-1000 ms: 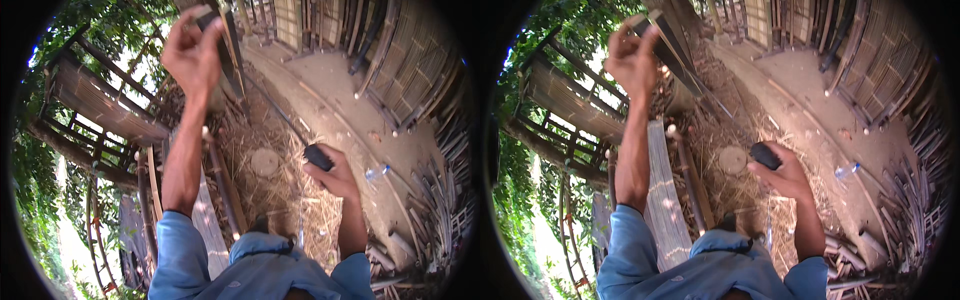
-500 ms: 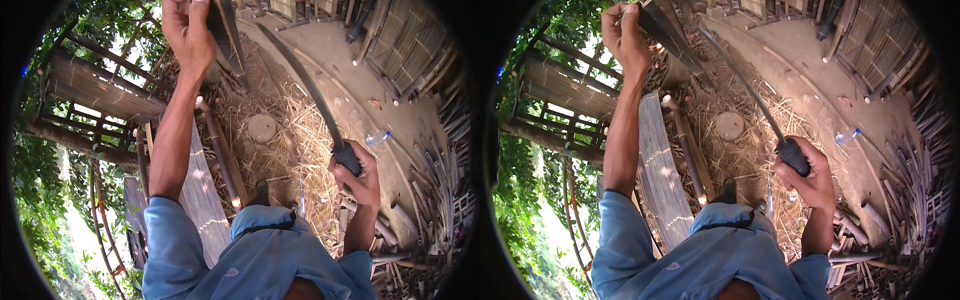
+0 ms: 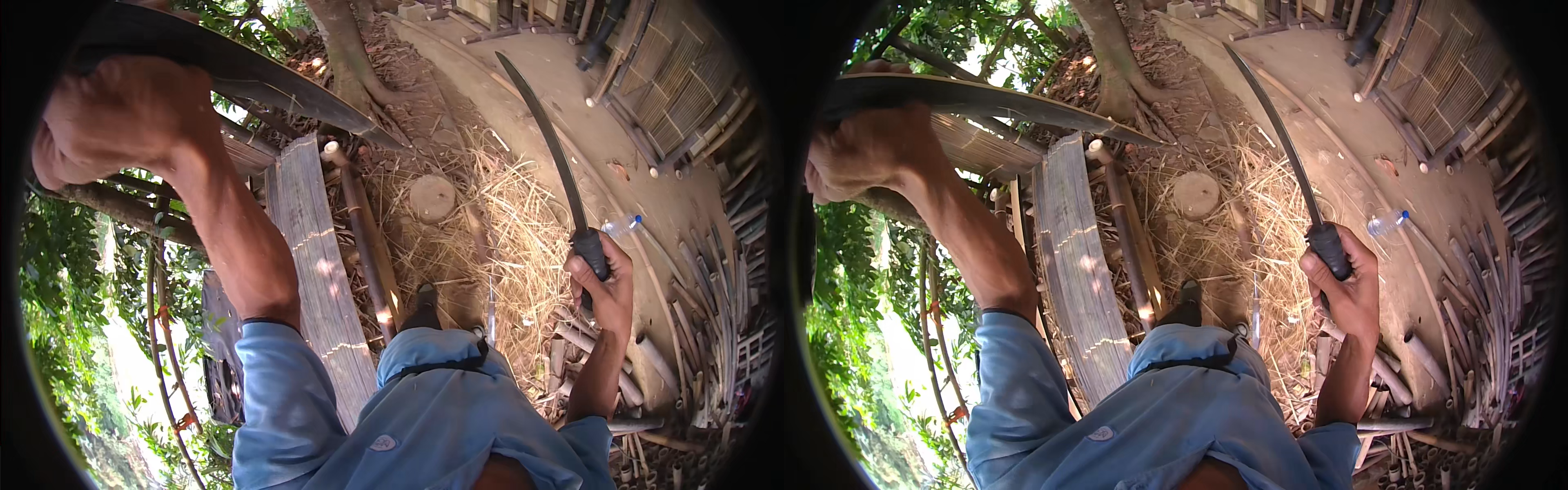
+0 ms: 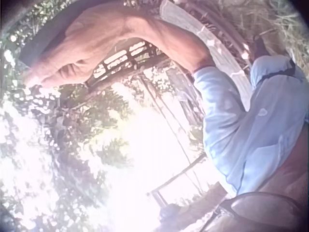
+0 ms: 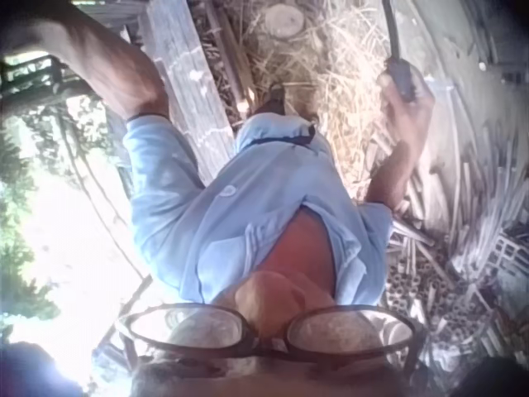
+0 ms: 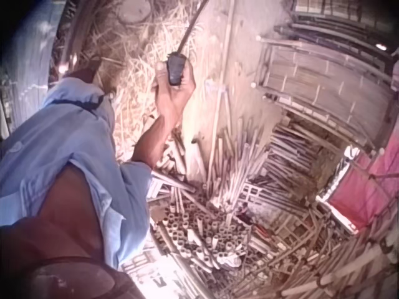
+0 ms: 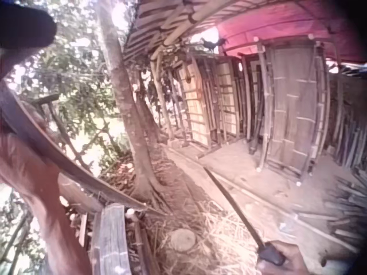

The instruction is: The person strips layers from a long bamboo pole using a large blade, then holds the resulting thin bamboo strips to shave and smooth their edges with the blade while standing in an outdoor workshop area.

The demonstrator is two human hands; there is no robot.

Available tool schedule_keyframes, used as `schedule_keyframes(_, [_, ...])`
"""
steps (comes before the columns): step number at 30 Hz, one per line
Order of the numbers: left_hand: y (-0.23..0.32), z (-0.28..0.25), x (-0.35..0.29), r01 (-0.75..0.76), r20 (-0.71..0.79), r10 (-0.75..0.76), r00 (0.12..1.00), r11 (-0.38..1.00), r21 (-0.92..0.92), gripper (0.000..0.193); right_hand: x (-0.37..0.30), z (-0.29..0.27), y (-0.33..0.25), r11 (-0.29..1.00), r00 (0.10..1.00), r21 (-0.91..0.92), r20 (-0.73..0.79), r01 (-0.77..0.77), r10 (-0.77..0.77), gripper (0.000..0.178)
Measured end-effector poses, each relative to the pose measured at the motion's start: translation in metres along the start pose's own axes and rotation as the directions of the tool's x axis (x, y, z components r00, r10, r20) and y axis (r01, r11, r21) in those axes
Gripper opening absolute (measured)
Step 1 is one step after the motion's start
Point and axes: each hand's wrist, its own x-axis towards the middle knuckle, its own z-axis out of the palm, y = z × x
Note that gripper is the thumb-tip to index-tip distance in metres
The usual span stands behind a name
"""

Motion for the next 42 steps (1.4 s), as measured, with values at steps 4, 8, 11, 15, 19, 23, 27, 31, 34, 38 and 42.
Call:
schedule_keyframes(4, [0.023,0.009,-0.041,0.264,-0.179,-0.29,0.94,0.951,-0.159,0.041,0.014,0.014,0.005,1.0,0.998,0.014,0.065,0.022,-0.023,0.033])
schedule_keyframes(8, [0.035,0.054,-0.102,0.417,-0.038,-0.425,0.905,0.9,-0.127,0.021,0.012,0.019,-0.011,0.98,0.989,0.185,0.113,0.074,-0.096,0.037])
schedule_keyframes(11, [0.066,0.049,-0.112,0.633,0.184,-0.606,0.774,0.747,-0.203,0.017,0.012,0.034,-0.021,0.976,0.977,0.133,0.099,0.173,-0.187,0.042])
schedule_keyframes(15, [0.077,0.038,-0.102,0.683,0.384,-0.579,0.719,0.689,-0.243,0.025,-0.003,0.052,-0.05,0.968,0.974,0.143,0.064,0.206,-0.217,0.048])
schedule_keyframes(19, [0.102,0.038,-0.095,0.691,0.455,-0.546,0.704,0.673,-0.262,0.032,-0.016,0.065,-0.056,0.927,0.932,0.103,-0.023,0.362,-0.361,0.051])
schedule_keyframes(23, [0.107,0.041,-0.1,0.668,0.462,-0.506,0.728,0.674,-0.315,0.036,-0.024,0.064,-0.069,0.827,0.833,-0.123,-0.013,0.548,-0.554,0.052])
schedule_keyframes(27, [0.107,0.04,-0.104,0.635,0.465,-0.474,0.748,0.715,-0.292,0.038,-0.033,0.07,-0.083,0.776,0.795,-0.198,0.025,0.599,-0.607,0.051])
schedule_keyframes(31, [0.11,0.037,-0.101,0.589,0.44,-0.444,0.78,0.76,-0.277,0.039,-0.033,0.076,-0.086,0.739,0.765,-0.213,0.075,0.639,-0.639,0.055])
schedule_keyframes(34, [0.115,0.036,-0.096,0.557,0.454,-0.418,0.787,0.799,-0.229,0.039,-0.034,0.081,-0.087,0.721,0.748,-0.21,0.098,0.661,-0.657,0.055])
schedule_keyframes(38, [0.114,0.033,-0.099,0.574,0.465,-0.432,0.773,0.789,-0.221,0.038,-0.034,0.085,-0.086,0.703,0.732,-0.215,0.104,0.678,-0.674,0.054])
schedule_keyframes(42, [0.111,0.035,-0.104,0.595,0.484,-0.437,0.759,0.767,-0.24,0.038,-0.033,0.085,-0.088,0.697,0.722,-0.193,0.13,0.691,-0.679,0.056])
